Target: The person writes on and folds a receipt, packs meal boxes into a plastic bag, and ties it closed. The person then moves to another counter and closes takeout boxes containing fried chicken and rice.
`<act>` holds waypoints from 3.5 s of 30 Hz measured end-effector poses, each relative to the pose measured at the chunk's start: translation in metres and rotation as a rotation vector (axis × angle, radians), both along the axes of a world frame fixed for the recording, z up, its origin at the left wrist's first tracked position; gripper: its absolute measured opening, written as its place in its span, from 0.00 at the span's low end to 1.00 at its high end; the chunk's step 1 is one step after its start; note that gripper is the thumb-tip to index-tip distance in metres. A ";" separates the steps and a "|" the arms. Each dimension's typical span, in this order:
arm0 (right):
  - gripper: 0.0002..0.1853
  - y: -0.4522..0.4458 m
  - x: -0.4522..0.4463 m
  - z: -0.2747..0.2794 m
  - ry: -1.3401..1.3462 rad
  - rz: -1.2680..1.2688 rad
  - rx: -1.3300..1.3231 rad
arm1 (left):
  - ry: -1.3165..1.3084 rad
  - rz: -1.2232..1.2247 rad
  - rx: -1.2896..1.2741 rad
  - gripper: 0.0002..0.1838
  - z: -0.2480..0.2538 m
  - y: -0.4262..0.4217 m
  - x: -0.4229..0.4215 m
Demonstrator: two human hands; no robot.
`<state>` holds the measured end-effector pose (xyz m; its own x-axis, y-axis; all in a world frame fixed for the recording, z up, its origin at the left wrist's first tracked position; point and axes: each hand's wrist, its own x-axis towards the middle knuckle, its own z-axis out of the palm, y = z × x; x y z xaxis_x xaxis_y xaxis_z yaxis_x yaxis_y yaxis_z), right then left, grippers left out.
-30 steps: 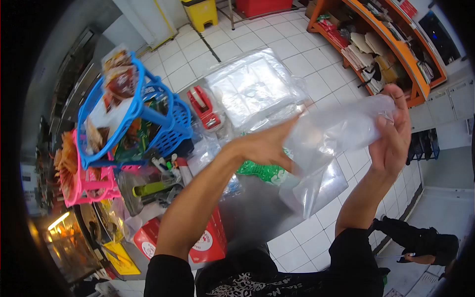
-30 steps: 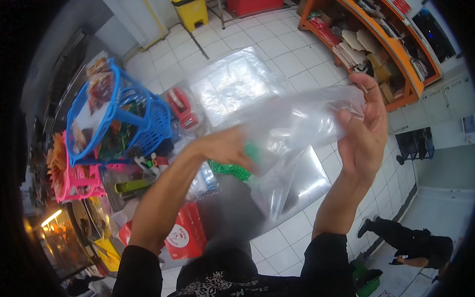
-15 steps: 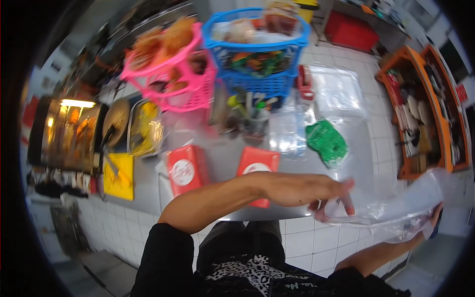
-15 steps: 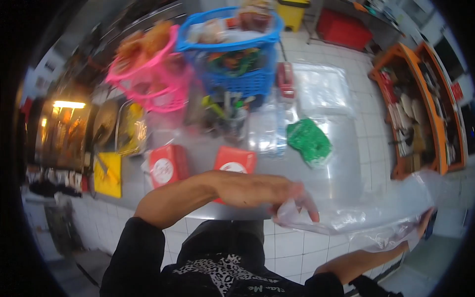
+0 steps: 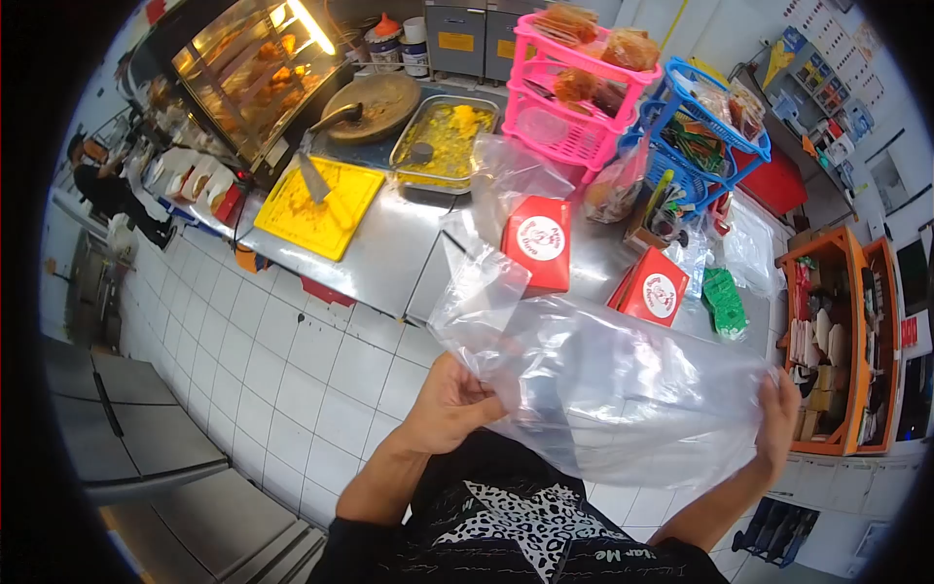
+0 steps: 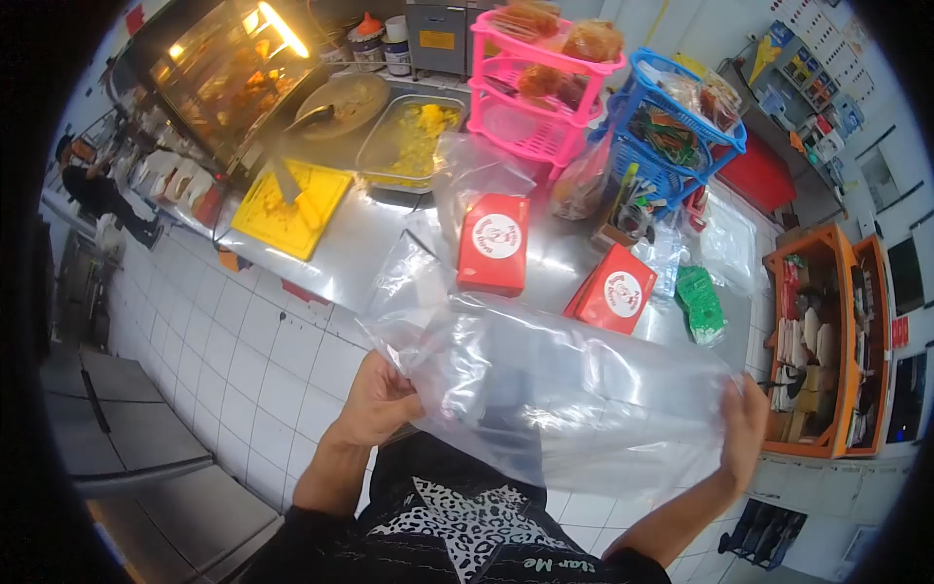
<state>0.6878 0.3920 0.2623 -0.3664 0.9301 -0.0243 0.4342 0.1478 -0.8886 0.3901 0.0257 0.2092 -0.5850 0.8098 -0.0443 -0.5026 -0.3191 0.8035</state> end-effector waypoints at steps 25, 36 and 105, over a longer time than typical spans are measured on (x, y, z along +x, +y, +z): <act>0.09 -0.314 -0.273 -0.070 0.583 1.023 -1.694 | 0.072 1.289 -1.164 0.13 -0.156 -0.344 0.059; 0.14 -0.294 -0.377 -0.112 0.270 1.038 -0.028 | 0.141 0.631 -0.790 0.68 -0.114 -0.310 0.104; 0.03 0.275 0.067 -0.272 0.626 -0.294 -0.576 | 1.354 -0.510 -0.571 0.43 -0.165 0.604 0.147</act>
